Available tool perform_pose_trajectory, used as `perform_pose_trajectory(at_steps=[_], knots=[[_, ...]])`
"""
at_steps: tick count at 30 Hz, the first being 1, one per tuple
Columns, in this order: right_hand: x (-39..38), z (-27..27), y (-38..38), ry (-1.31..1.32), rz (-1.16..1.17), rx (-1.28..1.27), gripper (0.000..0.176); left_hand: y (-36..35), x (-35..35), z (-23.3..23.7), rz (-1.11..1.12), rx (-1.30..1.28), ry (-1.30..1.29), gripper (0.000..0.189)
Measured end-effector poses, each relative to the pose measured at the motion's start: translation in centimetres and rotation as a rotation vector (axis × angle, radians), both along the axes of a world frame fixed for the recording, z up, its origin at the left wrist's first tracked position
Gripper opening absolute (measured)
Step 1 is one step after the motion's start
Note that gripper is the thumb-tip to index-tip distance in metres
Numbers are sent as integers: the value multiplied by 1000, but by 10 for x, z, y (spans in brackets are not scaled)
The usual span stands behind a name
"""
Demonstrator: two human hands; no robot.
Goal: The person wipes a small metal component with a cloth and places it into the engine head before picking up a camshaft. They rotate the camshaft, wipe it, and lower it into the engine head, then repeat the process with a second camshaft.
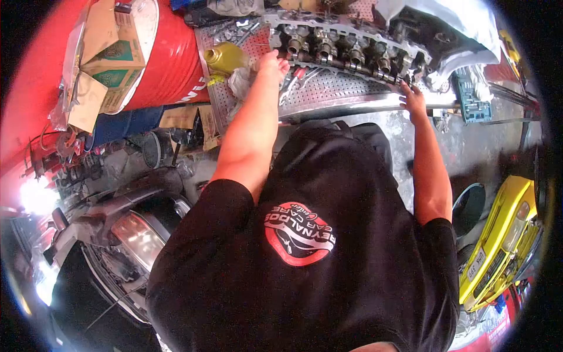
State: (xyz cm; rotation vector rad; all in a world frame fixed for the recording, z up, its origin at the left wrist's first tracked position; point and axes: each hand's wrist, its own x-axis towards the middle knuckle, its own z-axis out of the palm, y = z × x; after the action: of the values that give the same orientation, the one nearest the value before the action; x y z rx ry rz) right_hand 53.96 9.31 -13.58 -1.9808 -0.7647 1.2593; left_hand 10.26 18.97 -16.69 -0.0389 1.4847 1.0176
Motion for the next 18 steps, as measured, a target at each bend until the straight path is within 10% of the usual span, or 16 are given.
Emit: perform_pose_trajectory(at_steps=[8, 18], knots=[[18, -9, 3, -187, 153, -94, 65, -3, 23, 38, 70, -70, 275, 13], [3, 24, 5, -473, 216, -68, 72, 10, -6, -33, -4, 117, 353, 31]])
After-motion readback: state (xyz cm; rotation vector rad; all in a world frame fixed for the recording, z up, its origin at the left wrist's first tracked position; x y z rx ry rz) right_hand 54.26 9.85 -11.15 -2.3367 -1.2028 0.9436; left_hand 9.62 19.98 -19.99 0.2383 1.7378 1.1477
